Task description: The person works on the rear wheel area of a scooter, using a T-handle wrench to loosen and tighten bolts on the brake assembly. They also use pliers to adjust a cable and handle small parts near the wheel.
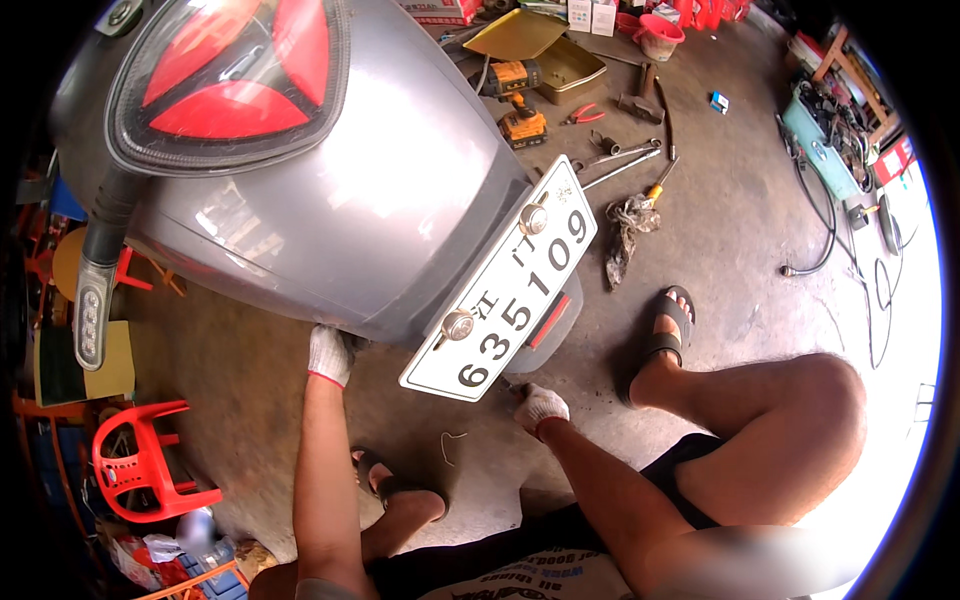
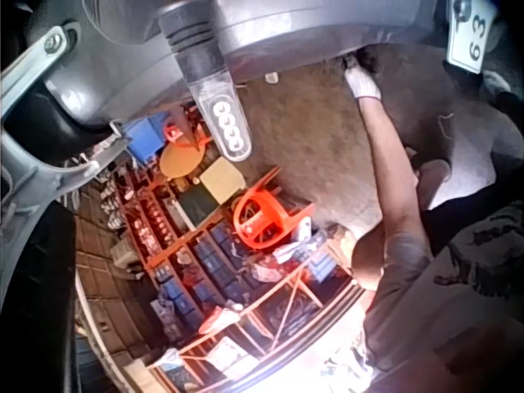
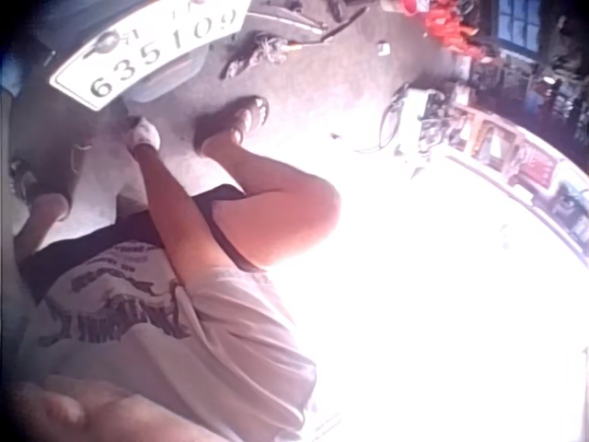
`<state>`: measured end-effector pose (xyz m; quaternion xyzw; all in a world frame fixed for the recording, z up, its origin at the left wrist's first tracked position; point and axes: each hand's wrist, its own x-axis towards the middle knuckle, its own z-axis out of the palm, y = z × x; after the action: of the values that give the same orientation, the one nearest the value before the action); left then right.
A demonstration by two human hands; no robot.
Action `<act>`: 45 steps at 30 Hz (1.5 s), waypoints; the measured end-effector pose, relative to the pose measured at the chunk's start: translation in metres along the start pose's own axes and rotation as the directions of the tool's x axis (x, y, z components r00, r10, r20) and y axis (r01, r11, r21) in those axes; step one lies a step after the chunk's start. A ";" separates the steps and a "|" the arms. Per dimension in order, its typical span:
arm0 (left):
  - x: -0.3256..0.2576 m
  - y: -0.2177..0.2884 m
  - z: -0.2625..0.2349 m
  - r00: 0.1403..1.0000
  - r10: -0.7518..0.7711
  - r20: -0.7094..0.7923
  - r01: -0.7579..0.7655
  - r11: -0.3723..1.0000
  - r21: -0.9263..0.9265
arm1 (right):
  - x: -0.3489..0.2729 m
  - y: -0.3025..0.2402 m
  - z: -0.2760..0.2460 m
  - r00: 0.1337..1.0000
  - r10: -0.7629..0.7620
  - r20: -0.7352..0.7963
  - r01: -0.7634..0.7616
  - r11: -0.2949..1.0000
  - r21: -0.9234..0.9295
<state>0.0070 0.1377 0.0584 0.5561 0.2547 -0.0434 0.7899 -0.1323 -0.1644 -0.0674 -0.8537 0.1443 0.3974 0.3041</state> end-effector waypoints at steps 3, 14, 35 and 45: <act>0.000 -0.002 0.006 0.978 0.209 0.018 -0.201 0.909 0.364 | 0.003 0.005 -0.002 1.000 -0.003 -0.008 0.003 1.000 -0.009; -0.007 -0.027 0.005 0.802 0.597 0.010 -0.490 0.648 0.583 | 0.010 0.012 0.003 1.000 -0.006 -0.025 0.007 1.000 0.031; 0.015 -0.049 -0.009 0.964 0.222 -0.149 -0.232 0.971 -0.052 | 0.023 0.023 0.022 0.995 -0.093 -0.042 0.093 0.996 -0.009; 0.038 -0.064 -0.024 0.958 0.284 0.030 -0.245 0.872 -0.424 | 0.037 0.035 0.032 0.992 -0.116 -0.044 0.115 0.993 -0.024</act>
<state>0.0088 0.1434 -0.0197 0.4023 0.1432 0.0947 0.8993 -0.1446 -0.1709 -0.1259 -0.8726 0.0974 0.3614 0.3139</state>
